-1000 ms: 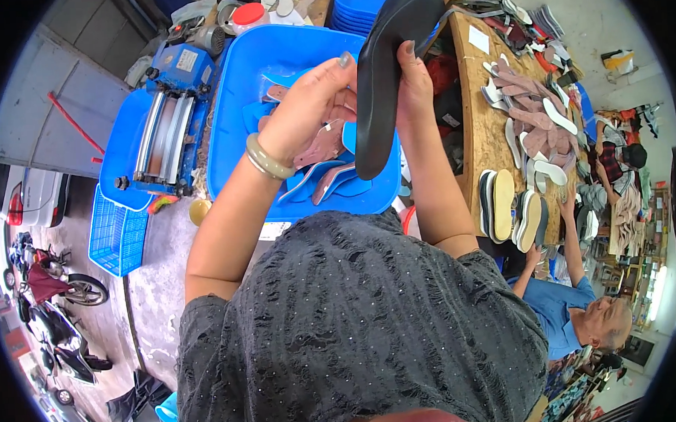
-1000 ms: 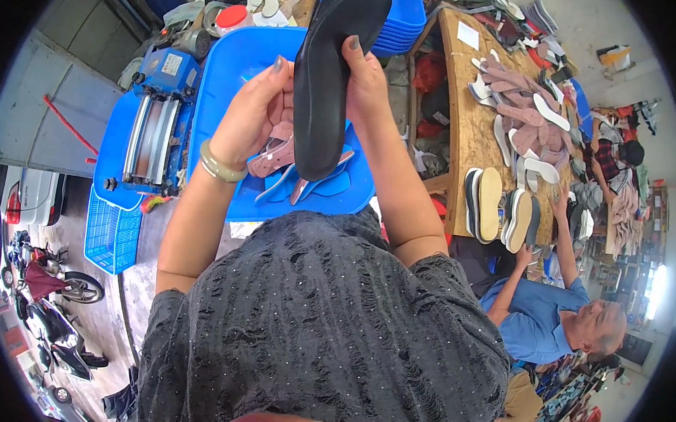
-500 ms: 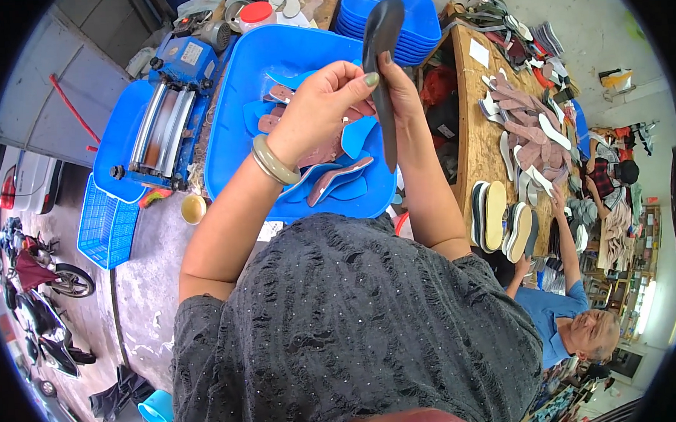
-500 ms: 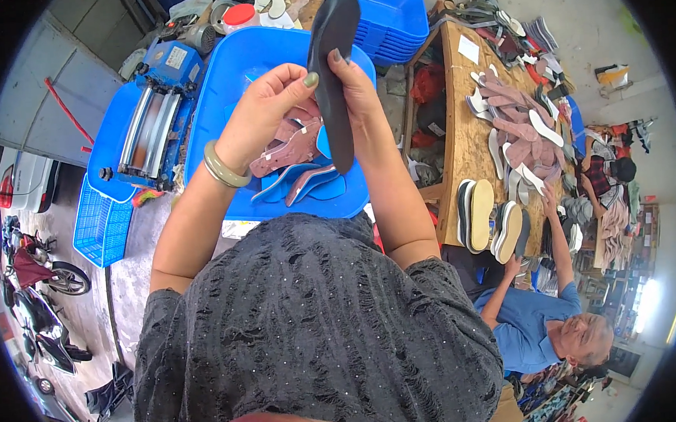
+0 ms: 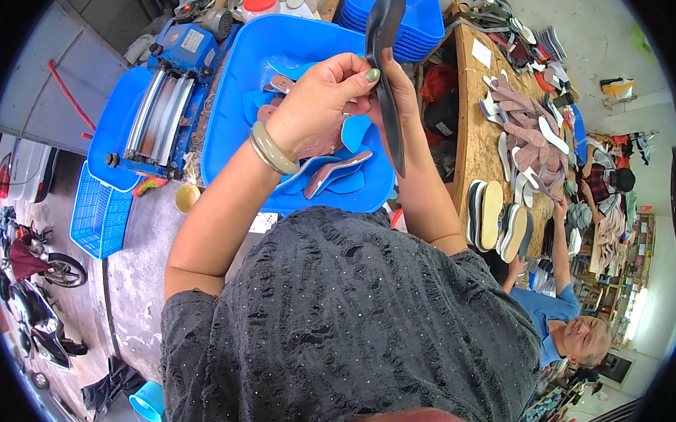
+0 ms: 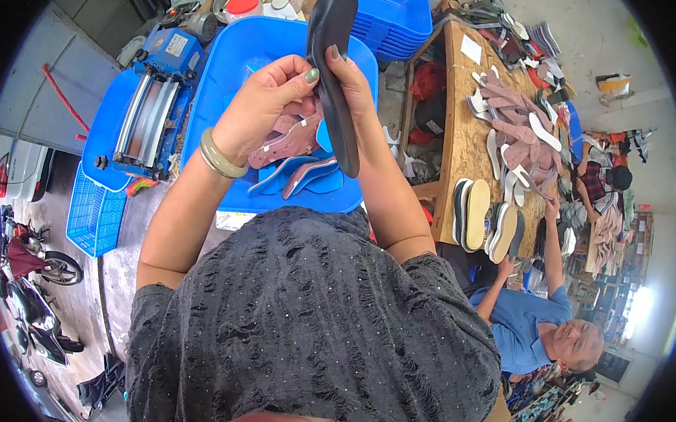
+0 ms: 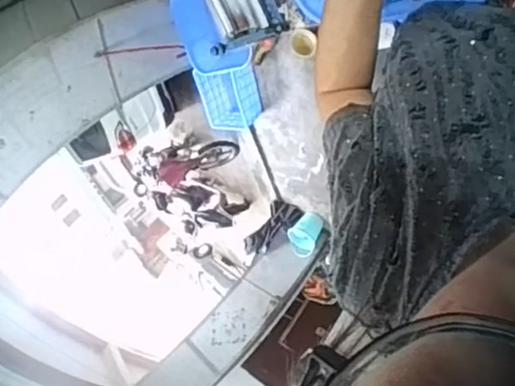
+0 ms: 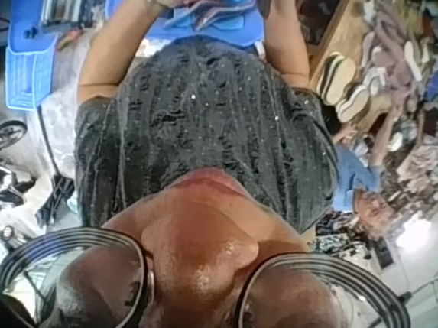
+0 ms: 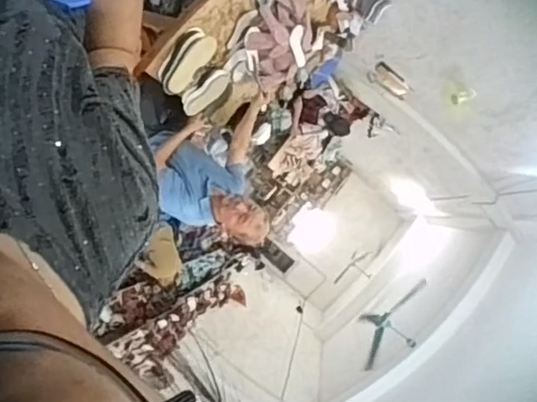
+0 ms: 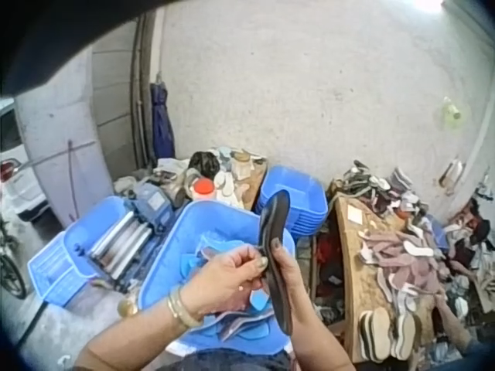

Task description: Apply glue to shoe upper components and inspect shoe soles in a shoe factory.

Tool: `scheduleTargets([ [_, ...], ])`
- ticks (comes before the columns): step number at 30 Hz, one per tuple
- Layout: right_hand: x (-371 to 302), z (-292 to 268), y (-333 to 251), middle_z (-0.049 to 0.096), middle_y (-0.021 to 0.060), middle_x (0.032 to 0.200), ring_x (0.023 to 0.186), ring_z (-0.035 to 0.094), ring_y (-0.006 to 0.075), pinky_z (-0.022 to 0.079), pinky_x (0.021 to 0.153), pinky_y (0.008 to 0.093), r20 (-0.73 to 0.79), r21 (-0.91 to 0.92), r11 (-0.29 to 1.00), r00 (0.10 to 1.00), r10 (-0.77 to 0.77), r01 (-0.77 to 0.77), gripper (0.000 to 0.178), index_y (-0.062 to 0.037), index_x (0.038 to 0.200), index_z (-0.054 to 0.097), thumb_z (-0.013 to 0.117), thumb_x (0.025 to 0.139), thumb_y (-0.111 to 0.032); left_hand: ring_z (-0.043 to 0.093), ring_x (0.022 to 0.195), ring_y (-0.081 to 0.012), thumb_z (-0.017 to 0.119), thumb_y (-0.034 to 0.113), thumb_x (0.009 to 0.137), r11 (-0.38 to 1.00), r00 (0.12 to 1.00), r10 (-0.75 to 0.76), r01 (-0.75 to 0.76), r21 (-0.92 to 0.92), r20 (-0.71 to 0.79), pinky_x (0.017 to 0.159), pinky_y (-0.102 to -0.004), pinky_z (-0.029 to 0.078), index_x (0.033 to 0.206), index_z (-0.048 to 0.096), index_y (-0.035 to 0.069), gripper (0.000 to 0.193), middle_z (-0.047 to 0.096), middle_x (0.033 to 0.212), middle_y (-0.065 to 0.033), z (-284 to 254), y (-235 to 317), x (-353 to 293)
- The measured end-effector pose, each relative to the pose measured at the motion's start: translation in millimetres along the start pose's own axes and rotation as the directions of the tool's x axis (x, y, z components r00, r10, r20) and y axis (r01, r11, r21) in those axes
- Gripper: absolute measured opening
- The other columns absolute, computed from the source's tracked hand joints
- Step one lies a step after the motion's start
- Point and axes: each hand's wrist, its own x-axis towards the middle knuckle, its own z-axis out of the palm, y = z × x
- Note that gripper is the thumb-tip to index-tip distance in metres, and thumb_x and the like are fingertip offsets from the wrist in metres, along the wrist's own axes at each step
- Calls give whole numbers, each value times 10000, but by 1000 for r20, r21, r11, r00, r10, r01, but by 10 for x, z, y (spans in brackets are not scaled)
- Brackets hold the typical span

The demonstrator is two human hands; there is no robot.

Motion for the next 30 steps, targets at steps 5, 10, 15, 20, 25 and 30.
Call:
scheduleTargets([
  [5,9,6,-86,569,34,759,603,555,103,455,510,230,25,-98,994,999,-47,49,420,-60,910,556,690,811,-445,564,708,-60,593,246,922,993,996,-53,46,-106,-71,681,-210,482,890,563,78,174,591,818,9,54,-38,22],
  [10,81,164,-124,512,7,644,577,484,92,402,500,221,163,11,994,981,-106,106,395,-89,772,521,679,820,-448,561,698,-64,608,259,914,987,990,-80,62,-151,-113,688,-225,490,896,558,76,190,589,811,7,81,-211,124],
  [15,141,244,-106,496,-2,636,565,427,89,366,515,228,224,37,985,959,-172,168,419,-78,762,522,657,829,-469,525,703,-54,621,224,907,997,975,40,-54,-57,-220,664,-205,451,897,547,87,156,568,815,21,113,-204,103],
  [20,111,215,-81,593,27,784,703,543,115,447,648,246,104,-31,937,934,-343,347,396,-41,905,578,678,824,-416,556,766,-98,687,159,840,685,665,684,-444,577,-301,670,-230,450,1000,611,22,224,591,854,-23,257,133,-85],
  [25,65,309,-19,638,42,939,886,600,147,477,808,279,95,-10,848,845,-527,530,239,-53,1030,590,682,847,-176,586,759,-188,719,94,762,422,581,805,-412,807,-125,670,-267,464,964,639,31,226,623,864,-84,239,212,-116],
  [30,11,357,38,648,57,1003,928,599,154,473,855,290,103,-56,781,781,-616,623,203,-46,1034,609,662,838,-58,603,706,-245,685,79,785,215,495,869,-351,911,-15,613,-307,468,912,649,23,143,632,809,-102,163,285,-148],
])
